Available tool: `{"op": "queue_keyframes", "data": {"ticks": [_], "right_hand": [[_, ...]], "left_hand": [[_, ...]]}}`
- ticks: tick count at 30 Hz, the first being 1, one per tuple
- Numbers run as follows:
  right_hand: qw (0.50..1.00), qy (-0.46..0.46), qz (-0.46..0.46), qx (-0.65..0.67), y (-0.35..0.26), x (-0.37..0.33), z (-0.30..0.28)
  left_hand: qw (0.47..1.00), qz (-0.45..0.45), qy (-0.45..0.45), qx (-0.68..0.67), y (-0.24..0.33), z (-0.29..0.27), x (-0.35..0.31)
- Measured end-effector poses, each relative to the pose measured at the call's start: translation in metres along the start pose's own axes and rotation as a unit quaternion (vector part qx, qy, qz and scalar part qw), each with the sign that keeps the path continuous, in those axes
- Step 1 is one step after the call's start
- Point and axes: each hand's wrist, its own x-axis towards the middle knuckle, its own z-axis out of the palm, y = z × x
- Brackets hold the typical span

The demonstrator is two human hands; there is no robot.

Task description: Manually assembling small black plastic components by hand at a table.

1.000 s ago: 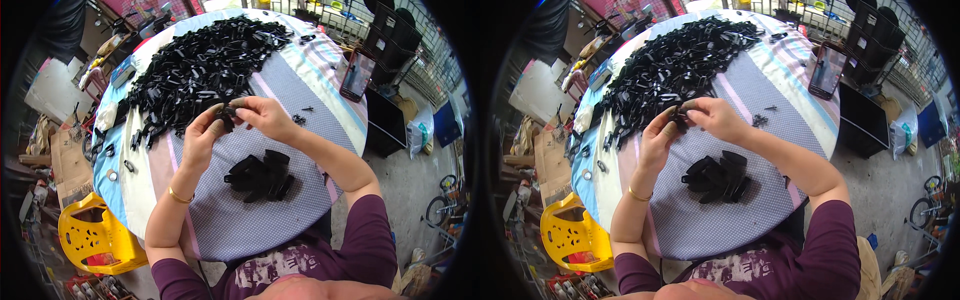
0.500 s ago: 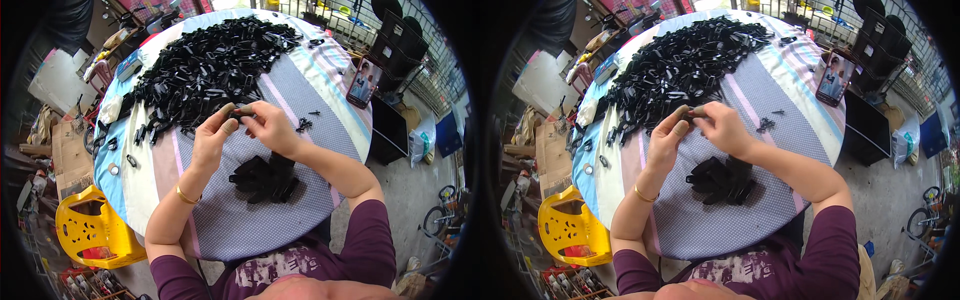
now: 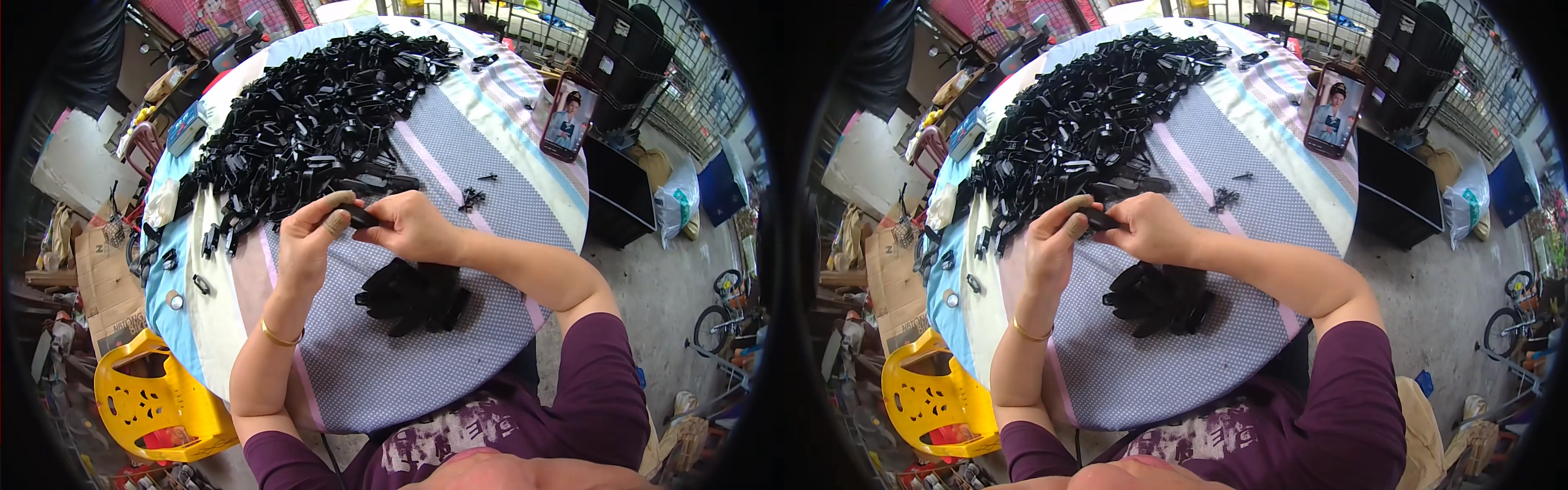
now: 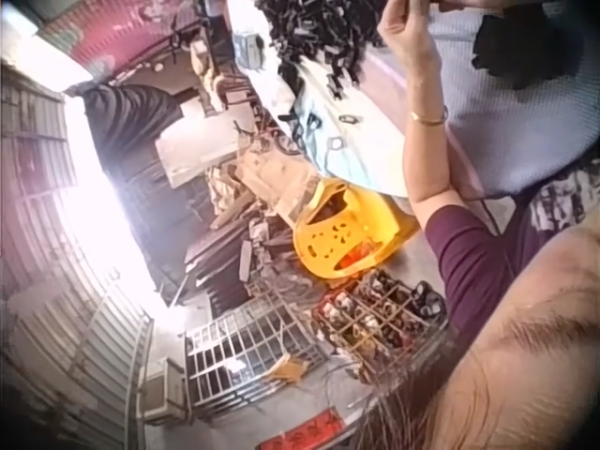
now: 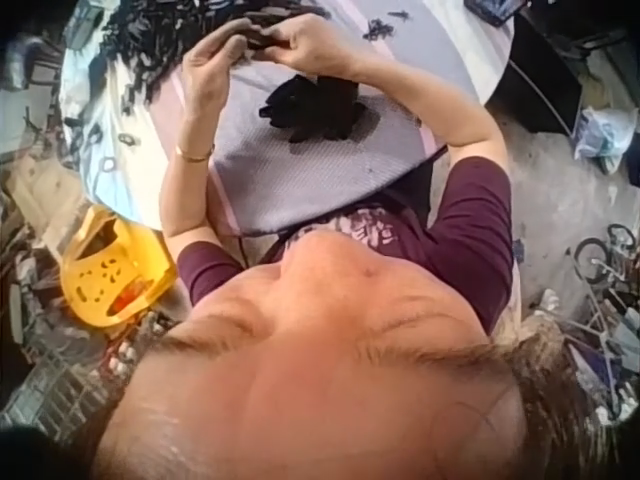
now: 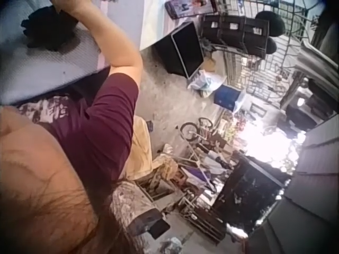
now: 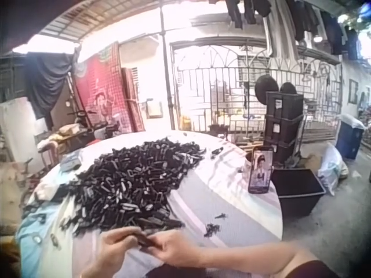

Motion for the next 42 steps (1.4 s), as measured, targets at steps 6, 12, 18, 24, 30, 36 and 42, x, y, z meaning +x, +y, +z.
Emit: {"op": "queue_keyframes", "data": {"ticks": [6, 12, 18, 24, 30, 36, 42], "right_hand": [[0.996, -0.057, 0.003, -0.071, 0.034, 0.017, -0.060], [0.948, 0.002, 0.024, -0.318, 0.062, 0.016, -0.043], [0.985, -0.026, 0.107, -0.134, 0.020, 0.017, -0.048], [0.967, -0.121, 0.116, 0.190, 0.009, 0.027, -0.033], [0.955, 0.045, -0.031, -0.292, 0.050, 0.058, -0.006], [0.939, 0.049, -0.076, -0.333, 0.045, 0.053, 0.011], [0.982, 0.138, -0.014, -0.124, 0.023, 0.040, -0.017]], "left_hand": [[0.969, -0.054, -0.068, 0.232, 0.013, 0.015, 0.000], [0.891, -0.128, -0.238, 0.366, 0.009, 0.021, -0.007], [0.735, 0.332, -0.009, 0.591, 0.000, 0.012, 0.002], [0.712, 0.371, -0.038, 0.595, -0.008, 0.007, 0.003], [0.984, 0.019, 0.074, 0.159, -0.006, -0.003, 0.012], [0.995, -0.090, 0.022, 0.030, -0.005, -0.015, 0.013], [0.993, -0.110, 0.037, -0.013, -0.008, -0.010, 0.013]]}}
